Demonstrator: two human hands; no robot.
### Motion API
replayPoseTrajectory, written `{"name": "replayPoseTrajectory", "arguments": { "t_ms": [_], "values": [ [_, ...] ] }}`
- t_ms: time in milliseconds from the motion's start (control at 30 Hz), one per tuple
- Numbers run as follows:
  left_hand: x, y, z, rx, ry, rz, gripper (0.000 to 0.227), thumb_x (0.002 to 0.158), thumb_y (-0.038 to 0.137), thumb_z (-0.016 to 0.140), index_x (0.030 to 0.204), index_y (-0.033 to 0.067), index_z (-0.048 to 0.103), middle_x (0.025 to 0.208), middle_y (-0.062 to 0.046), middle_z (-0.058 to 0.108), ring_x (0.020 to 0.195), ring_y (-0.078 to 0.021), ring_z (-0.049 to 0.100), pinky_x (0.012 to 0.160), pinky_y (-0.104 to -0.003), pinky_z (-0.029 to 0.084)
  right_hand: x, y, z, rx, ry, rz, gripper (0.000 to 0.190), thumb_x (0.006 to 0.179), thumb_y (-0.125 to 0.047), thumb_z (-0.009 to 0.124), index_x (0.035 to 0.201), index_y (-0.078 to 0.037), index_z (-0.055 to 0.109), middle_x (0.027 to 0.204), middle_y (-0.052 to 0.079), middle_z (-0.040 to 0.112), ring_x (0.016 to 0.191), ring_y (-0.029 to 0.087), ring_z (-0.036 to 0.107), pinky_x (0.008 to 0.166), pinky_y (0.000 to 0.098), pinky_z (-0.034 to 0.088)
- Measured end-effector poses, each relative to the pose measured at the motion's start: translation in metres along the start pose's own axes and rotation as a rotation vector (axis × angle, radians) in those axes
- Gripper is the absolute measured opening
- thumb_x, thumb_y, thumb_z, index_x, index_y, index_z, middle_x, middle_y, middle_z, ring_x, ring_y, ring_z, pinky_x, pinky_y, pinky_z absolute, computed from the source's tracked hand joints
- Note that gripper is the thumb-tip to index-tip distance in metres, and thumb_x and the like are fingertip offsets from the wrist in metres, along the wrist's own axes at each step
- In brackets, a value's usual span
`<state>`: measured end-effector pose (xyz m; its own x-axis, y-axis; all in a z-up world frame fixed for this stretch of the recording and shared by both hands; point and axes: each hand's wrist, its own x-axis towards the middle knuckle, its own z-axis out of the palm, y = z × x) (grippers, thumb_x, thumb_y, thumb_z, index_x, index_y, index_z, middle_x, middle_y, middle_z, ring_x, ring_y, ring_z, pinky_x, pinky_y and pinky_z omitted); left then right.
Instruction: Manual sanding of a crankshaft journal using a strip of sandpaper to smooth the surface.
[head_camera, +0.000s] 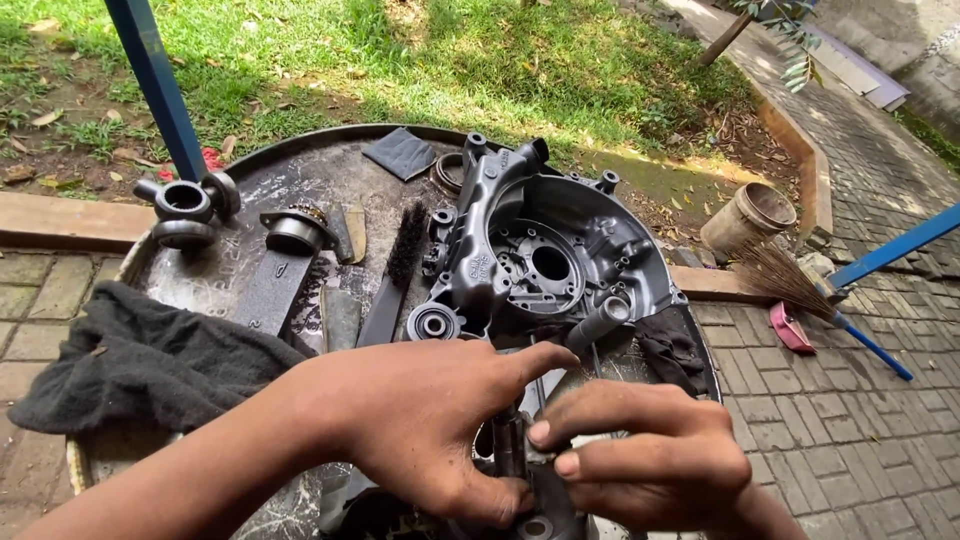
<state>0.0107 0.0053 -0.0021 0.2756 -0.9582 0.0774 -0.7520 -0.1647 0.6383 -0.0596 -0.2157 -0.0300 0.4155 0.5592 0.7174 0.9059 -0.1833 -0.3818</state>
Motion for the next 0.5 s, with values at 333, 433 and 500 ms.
{"name": "replayPoseTrajectory", "arguments": {
  "t_ms": [333,433,500],
  "values": [
    [-0.0003,-0.0012,0.0008,0.001,0.011,-0.003,0.095,0.074,0.049,0.062,0.150,-0.0018,0.036,0.081,-0.028,0.075,0.077,-0.0441,0.073,0.063,-0.049,0.053,0.0069,-0.0069,-0.0014,-0.026,-0.026,0.009,0.012,0.095,-0.015,0.067,0.093,-0.003,0.069,0.093,0.016,0.078,0.077,0.027,0.083,0.078,0.0376,0.074],
    [0.0003,-0.0015,0.0019,0.001,-0.003,-0.010,0.096,0.073,0.046,0.063,0.150,-0.0019,0.035,0.078,-0.028,0.074,0.074,-0.0444,0.074,0.062,-0.049,0.054,0.0094,-0.0060,-0.0028,0.010,-0.068,0.038,0.014,0.095,-0.013,0.066,0.092,0.000,0.067,0.093,0.018,0.077,0.080,0.031,0.082,0.078,0.0388,0.073],
    [0.0001,-0.0015,0.0020,-0.024,0.004,-0.006,0.093,0.072,0.046,0.062,0.148,-0.0013,0.038,0.084,-0.022,0.075,0.074,-0.0408,0.073,0.066,-0.048,0.052,0.0116,-0.0015,-0.0056,-0.156,-0.101,0.091,0.008,0.087,-0.008,0.073,0.087,-0.002,0.068,0.086,0.013,0.076,0.076,0.024,0.079,0.076,0.0328,0.070]
  ]
}}
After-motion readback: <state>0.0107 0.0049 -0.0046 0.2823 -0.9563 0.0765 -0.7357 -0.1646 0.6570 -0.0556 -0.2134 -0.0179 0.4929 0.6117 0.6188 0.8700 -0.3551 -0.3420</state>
